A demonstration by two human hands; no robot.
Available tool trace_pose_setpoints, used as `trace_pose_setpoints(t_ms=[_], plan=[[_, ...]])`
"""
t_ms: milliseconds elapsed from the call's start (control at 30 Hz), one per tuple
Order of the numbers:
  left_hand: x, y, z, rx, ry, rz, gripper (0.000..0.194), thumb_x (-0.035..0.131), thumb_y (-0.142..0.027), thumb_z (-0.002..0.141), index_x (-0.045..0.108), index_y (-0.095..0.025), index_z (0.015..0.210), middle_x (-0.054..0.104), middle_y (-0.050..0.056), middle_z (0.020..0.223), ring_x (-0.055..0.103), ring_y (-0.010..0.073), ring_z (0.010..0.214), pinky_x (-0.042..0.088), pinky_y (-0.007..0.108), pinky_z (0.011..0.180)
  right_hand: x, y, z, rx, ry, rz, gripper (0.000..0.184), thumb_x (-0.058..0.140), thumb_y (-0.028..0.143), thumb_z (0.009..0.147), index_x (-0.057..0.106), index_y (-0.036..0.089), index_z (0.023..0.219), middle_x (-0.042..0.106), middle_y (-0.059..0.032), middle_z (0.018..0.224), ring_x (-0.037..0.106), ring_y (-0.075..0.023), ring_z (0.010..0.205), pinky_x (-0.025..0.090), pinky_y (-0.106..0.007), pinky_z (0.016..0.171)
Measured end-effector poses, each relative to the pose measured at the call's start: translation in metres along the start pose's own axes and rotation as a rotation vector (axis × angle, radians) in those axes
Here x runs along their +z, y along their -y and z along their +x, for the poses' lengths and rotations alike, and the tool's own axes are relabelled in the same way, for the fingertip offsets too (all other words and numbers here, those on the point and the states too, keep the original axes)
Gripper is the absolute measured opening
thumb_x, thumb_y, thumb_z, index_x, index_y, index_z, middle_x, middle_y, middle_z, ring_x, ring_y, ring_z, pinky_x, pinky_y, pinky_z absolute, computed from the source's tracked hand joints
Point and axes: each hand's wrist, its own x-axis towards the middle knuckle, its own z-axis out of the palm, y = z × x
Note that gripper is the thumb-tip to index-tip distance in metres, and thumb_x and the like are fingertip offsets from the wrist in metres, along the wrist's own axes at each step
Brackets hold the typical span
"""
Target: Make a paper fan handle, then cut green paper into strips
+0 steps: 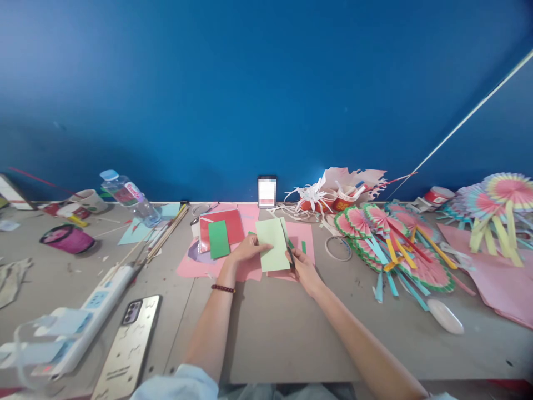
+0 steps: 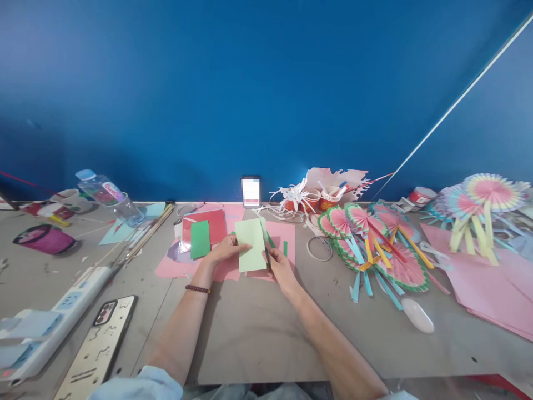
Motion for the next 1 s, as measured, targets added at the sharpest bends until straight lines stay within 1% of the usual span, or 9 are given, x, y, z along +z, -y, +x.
trace_pose_setpoints(t_ms=[200, 400, 600, 700, 867, 1000], plan=[[-0.0001, -0.001, -0.0001, 0.009, 0.01, -0.014, 0.05, 0.085, -0.055, 0.061, 0.077, -0.013, 0.086, 0.078, 0.011, 0.088, 0.072, 0.0267, 0.082, 0.055, 0.034, 0.075, -0.0004, -0.0009, -0.0007, 0.002, -0.006, -0.007, 0.057, 0.088, 0.06, 0.051, 0.051, 0.02, 0.07, 0.044, 0.0111, 0.051, 0.03, -0.0029, 0.042, 0.025, -0.017, 0.036], [0.002, -0.0054, -0.0021, 0.012, 0.016, -0.048, 0.05, 0.086, -0.054, 0.059, 0.077, -0.013, 0.086, 0.077, 0.011, 0.083, 0.072, 0.0275, 0.082, 0.056, 0.035, 0.075, 0.0002, 0.001, -0.0027, -0.008, 0.001, -0.023, 0.055, 0.087, 0.059, 0.054, 0.051, 0.02, 0.069, 0.044, 0.0109, 0.051, 0.03, -0.0025, 0.042, 0.024, -0.018, 0.037], [0.0006, -0.0012, -0.0008, 0.007, 0.008, -0.018, 0.051, 0.086, -0.056, 0.059, 0.077, -0.013, 0.086, 0.077, 0.011, 0.084, 0.072, 0.0266, 0.08, 0.056, 0.035, 0.074, -0.0017, -0.0017, -0.0001, -0.005, -0.004, -0.018, 0.05, 0.087, 0.054, 0.056, 0.052, 0.022, 0.068, 0.046, 0.0097, 0.052, 0.031, -0.0041, 0.042, 0.024, -0.019, 0.037], [-0.0009, 0.001, 0.0006, -0.007, 0.009, 0.02, 0.051, 0.085, -0.057, 0.059, 0.077, -0.013, 0.084, 0.078, 0.011, 0.087, 0.072, 0.0267, 0.083, 0.056, 0.033, 0.074, -0.0013, -0.0015, -0.0003, -0.01, -0.007, -0.01, 0.05, 0.086, 0.056, 0.055, 0.051, 0.022, 0.068, 0.045, 0.0101, 0.052, 0.032, -0.0045, 0.042, 0.024, -0.019, 0.037], [-0.0011, 0.0004, 0.0004, -0.019, 0.04, 0.011, 0.051, 0.084, -0.057, 0.061, 0.077, -0.014, 0.086, 0.078, 0.011, 0.091, 0.072, 0.0266, 0.085, 0.055, 0.034, 0.077, 0.0008, 0.001, -0.0029, -0.013, -0.008, -0.01, 0.053, 0.086, 0.059, 0.054, 0.05, 0.022, 0.069, 0.043, 0.0109, 0.05, 0.031, -0.0043, 0.042, 0.024, -0.019, 0.037], [0.0001, -0.0022, -0.0011, -0.025, 0.052, 0.001, 0.053, 0.085, -0.058, 0.059, 0.077, -0.013, 0.087, 0.078, 0.012, 0.088, 0.072, 0.0273, 0.086, 0.055, 0.035, 0.079, 0.0011, 0.0011, -0.0032, -0.024, -0.016, -0.022, 0.055, 0.086, 0.061, 0.054, 0.05, 0.021, 0.068, 0.043, 0.0103, 0.05, 0.031, -0.0044, 0.042, 0.023, -0.019, 0.038]])
